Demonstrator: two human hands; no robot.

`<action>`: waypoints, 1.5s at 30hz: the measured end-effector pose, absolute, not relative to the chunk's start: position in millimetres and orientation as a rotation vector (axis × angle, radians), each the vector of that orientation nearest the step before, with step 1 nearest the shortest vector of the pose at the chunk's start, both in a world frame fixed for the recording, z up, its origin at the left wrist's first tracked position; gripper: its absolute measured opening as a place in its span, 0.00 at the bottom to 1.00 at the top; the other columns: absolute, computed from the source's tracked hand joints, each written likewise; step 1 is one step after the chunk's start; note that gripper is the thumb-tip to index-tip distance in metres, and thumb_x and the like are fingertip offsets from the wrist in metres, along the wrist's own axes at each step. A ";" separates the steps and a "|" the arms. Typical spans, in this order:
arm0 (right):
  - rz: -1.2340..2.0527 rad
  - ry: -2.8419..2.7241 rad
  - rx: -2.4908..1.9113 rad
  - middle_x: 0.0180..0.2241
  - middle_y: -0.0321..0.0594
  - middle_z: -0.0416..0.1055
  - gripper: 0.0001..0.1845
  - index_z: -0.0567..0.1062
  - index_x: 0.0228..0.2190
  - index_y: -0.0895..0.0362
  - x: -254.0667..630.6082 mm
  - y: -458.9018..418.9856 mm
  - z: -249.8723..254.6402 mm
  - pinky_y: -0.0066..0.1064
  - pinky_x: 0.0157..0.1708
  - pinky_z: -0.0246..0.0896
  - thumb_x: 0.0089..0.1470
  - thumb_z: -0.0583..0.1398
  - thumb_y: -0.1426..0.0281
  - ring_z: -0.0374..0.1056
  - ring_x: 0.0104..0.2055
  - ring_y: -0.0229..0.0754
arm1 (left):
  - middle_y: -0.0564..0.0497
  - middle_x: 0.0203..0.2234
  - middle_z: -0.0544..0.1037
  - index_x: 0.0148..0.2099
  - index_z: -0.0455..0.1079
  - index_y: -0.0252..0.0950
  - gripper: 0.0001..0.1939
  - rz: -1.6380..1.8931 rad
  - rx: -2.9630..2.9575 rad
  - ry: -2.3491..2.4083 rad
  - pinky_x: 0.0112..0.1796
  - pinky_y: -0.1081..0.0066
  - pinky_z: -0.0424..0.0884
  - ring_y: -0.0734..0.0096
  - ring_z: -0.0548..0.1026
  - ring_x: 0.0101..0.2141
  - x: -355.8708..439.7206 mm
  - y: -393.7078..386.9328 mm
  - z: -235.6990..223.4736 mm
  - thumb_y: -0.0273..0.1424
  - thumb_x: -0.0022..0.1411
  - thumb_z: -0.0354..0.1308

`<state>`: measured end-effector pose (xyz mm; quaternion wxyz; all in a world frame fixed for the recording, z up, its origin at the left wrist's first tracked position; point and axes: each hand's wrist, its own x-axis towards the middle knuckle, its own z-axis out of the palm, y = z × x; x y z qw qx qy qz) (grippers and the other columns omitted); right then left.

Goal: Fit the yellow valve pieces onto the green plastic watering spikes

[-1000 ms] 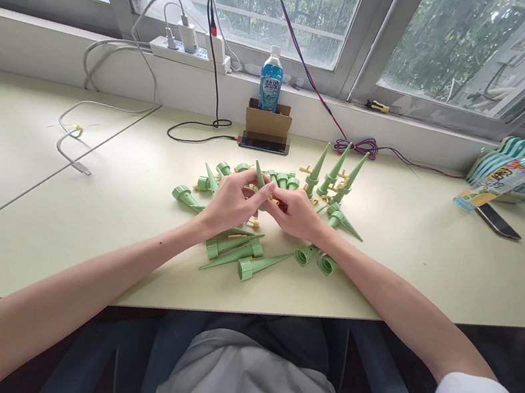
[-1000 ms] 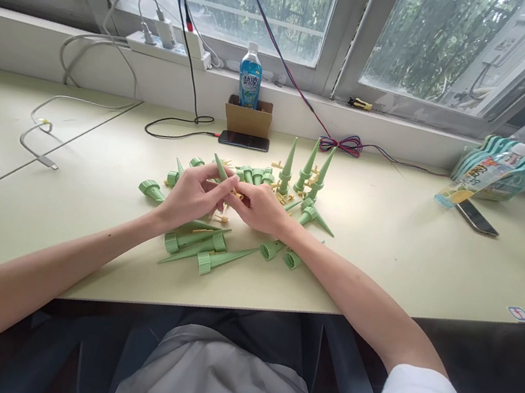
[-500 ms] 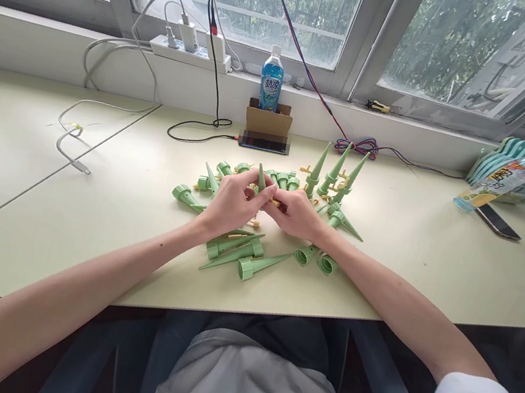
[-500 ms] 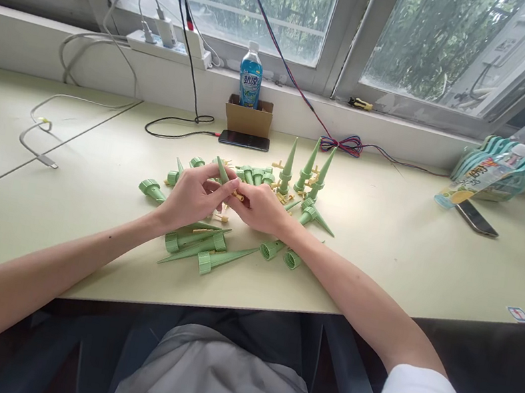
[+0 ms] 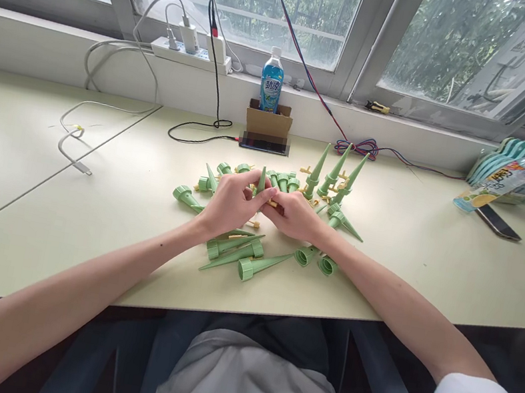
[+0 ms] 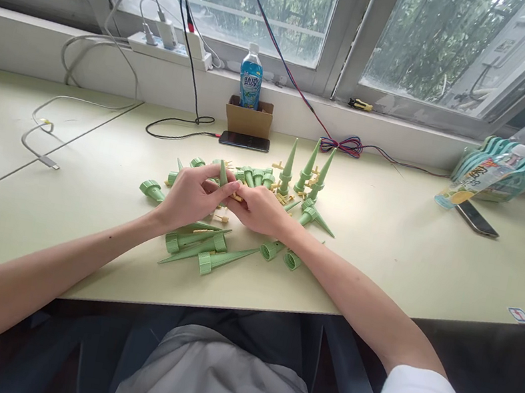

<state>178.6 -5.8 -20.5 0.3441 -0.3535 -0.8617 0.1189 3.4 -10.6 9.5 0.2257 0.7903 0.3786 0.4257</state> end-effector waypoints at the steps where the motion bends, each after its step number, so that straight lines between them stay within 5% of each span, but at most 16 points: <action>1: 0.313 -2.239 -0.920 0.18 0.30 0.58 0.16 0.67 0.26 0.58 178.5 -6.0 -20.3 0.24 0.23 0.48 0.64 0.54 0.63 0.49 0.19 0.30 | 0.56 0.17 0.72 0.33 0.70 0.38 0.10 1.178 2.183 1.050 0.18 0.73 0.58 0.76 0.65 0.13 3.5 -11.0 10.1 0.38 0.62 0.58; 17: 0.324 -2.274 -0.958 0.22 0.33 0.62 0.19 0.66 0.28 0.58 179.3 -5.0 -18.9 0.25 0.25 0.45 0.67 0.51 0.60 0.51 0.22 0.31 | 0.57 0.19 0.72 0.33 0.68 0.37 0.09 1.252 2.191 1.117 0.20 0.73 0.62 0.78 0.64 0.15 4.0 -10.1 10.3 0.37 0.62 0.57; 29: 0.196 -2.341 -1.005 0.20 0.32 0.57 0.22 0.63 0.24 0.57 180.6 -1.7 -25.9 0.26 0.24 0.41 0.68 0.47 0.61 0.45 0.20 0.31 | 0.57 0.20 0.70 0.31 0.65 0.37 0.11 1.169 2.123 1.148 0.18 0.75 0.58 0.80 0.60 0.14 4.9 -10.7 6.6 0.38 0.61 0.57; 45: 0.178 -2.348 -1.064 0.19 0.32 0.59 0.22 0.65 0.24 0.57 180.1 -4.4 -19.5 0.27 0.25 0.42 0.67 0.48 0.59 0.48 0.21 0.32 | 0.56 0.19 0.70 0.33 0.68 0.36 0.12 1.194 2.115 1.121 0.20 0.75 0.61 0.76 0.68 0.16 3.3 -7.3 7.1 0.40 0.62 0.58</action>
